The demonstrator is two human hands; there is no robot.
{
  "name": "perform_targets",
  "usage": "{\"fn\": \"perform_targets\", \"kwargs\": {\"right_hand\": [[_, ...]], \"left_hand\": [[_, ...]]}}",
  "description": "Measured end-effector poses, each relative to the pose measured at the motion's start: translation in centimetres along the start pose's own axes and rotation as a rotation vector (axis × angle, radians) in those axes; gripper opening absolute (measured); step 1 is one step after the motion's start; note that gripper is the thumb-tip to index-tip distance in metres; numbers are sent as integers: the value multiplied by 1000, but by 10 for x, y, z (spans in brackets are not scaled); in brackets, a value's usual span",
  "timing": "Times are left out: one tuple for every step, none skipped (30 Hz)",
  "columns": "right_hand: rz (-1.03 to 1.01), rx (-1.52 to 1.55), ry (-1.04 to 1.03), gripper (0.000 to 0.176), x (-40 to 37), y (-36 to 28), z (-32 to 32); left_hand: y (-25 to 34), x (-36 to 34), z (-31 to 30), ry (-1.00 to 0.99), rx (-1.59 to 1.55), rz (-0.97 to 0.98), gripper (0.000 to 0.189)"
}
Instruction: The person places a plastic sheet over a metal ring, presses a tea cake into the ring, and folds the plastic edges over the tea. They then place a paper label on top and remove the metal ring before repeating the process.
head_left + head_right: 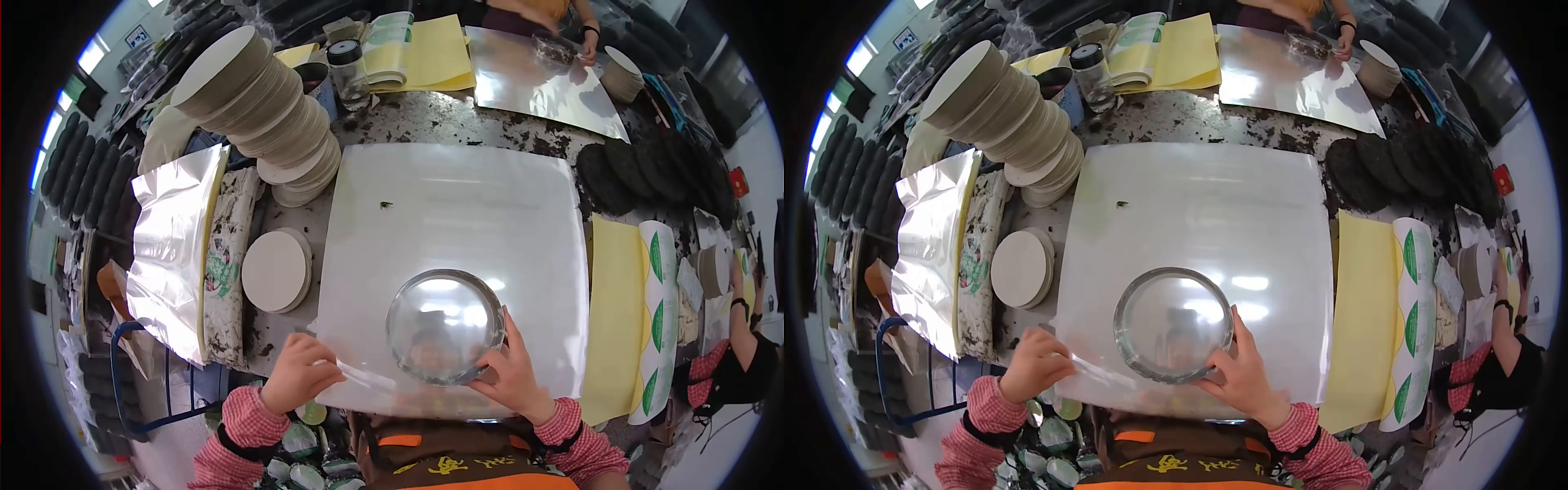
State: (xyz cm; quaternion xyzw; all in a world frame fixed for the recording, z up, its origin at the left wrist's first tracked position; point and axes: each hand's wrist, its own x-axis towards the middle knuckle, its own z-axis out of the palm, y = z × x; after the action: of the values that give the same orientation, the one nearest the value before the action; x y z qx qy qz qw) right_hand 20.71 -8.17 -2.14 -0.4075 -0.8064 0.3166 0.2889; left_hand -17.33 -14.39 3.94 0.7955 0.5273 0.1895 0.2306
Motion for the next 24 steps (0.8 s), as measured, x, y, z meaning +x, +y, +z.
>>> {"fn": "perform_targets", "kwargs": {"right_hand": [[6,2,-5,36,1,-1,0],[12,-6,-7,36,-1,-2,0],[23,1,-14,36,-3,-1,1],[28,8,-22,36,-2,0,-1],[22,2,-24,36,-1,2,-3],[2,5,-47,35,-3,2,-6],[-10,10,-70,35,-7,-1,-8],[-1,8,-72,35,-13,-9,-12],[-18,64,-91,34,-20,-20,-18],[-42,118,-108,33,-24,-29,-24],[-199,48,-96,32,-26,-38,-25],[4,299,-235,33,-29,-47,-17],[209,552,-362,35,-29,-58,-7],[204,552,-338,35,-18,-74,7],[180,593,-500,39,-4,-91,21],[154,626,-661,44,8,-97,27],[151,620,-629,44,14,-86,26],[-15,478,-452,46,20,-66,26],[-184,328,-281,49,29,-45,23],[-196,315,-273,49,37,-29,16],[-58,97,-108,50,41,-15,8],[90,-115,60,51,42,-6,5],[98,-118,75,51,42,-1,5],[97,-162,63,53,43,5,4]], "left_hand": [[7,6,-7,178,18,-5,24],[2,5,-7,177,9,-1,24],[-7,1,-7,39,-67,-35,25],[-17,0,-4,-93,-139,-69,25],[-28,-6,10,-234,-84,20,27],[-33,-8,16,-236,-86,22,27],[-35,-9,20,-231,-96,10,27],[-36,-10,24,-224,-107,-2,26],[-36,-12,26,-222,-114,-1,26],[-37,-13,27,-191,-83,49,22],[-37,-12,26,-160,-48,100,19],[-34,-7,27,-161,-46,105,19],[-28,2,27,-91,4,107,16],[-24,13,23,-21,59,118,13],[-15,25,10,173,39,18,15],[-2,29,-6,282,85,20,17],[8,26,-15,387,124,21,19],[7,12,-12,352,167,125,21],[7,-9,-3,258,225,150,22],[5,-12,1,156,182,294,23],[3,-22,16,119,271,277,23],[-3,-25,28,118,271,289,23],[-12,-24,39,22,289,256,25],[-19,-21,45,-72,309,226,26]]}}
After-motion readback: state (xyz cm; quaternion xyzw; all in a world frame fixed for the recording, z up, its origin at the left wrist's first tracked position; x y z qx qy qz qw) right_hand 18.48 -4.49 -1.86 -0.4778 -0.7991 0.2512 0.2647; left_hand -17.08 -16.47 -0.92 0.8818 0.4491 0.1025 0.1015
